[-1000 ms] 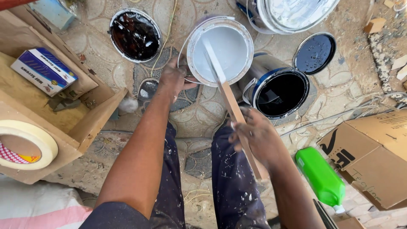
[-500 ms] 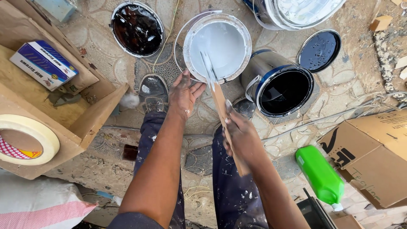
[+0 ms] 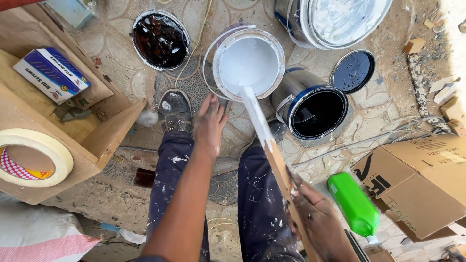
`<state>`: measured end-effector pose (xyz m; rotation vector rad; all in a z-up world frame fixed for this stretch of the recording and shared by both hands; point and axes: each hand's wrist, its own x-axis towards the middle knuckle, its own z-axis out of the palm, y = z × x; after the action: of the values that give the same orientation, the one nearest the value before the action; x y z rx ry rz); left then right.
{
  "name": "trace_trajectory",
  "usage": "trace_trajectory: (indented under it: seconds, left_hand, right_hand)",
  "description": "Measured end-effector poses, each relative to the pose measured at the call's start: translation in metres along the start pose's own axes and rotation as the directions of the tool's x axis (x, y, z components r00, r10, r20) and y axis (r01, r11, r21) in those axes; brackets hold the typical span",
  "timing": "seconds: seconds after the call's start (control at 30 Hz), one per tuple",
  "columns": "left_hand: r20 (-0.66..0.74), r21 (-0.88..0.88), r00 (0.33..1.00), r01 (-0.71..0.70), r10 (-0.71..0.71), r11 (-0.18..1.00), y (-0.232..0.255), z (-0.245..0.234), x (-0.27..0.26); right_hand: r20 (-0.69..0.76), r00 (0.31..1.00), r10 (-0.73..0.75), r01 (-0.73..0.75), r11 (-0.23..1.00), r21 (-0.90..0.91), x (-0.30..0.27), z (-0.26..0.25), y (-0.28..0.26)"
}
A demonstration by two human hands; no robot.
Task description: The person opens a can of black paint and pours a small amount into a can of white paint. They then use a wooden stick to stir the mixture, blending the black and white paints together.
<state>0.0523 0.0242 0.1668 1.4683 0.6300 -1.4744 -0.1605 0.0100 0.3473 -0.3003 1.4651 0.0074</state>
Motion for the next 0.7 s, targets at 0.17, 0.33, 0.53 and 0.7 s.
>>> trace_trajectory:
  seconds: [0.17, 0.33, 0.53, 0.7]
  left_hand:
    - [-0.081, 0.069, 0.997, 0.023, -0.018, 0.997, -0.02, 0.001, -0.079]
    - [0.059, 0.233, 0.997, -0.054, 0.042, 0.971, -0.014, 0.001, -0.038]
    - [0.212, 0.101, 0.975, -0.088, 0.065, 0.991, -0.007, -0.003, 0.005]
    - [0.21, 0.081, 0.977, -0.059, 0.041, 0.995, 0.002, -0.007, 0.009]
  right_hand:
    - [-0.173, 0.985, 0.0, -0.079, 0.889, -0.451, 0.048, 0.052, -0.043]
    - [-0.131, 0.986, -0.101, 0.014, 0.837, -0.546, 0.112, 0.077, -0.024]
    - [-0.248, 0.968, 0.037, -0.14, 0.902, -0.409, 0.056, 0.05, 0.004]
    - [-0.266, 0.957, 0.111, -0.201, 0.919, -0.339, 0.011, 0.038, -0.022]
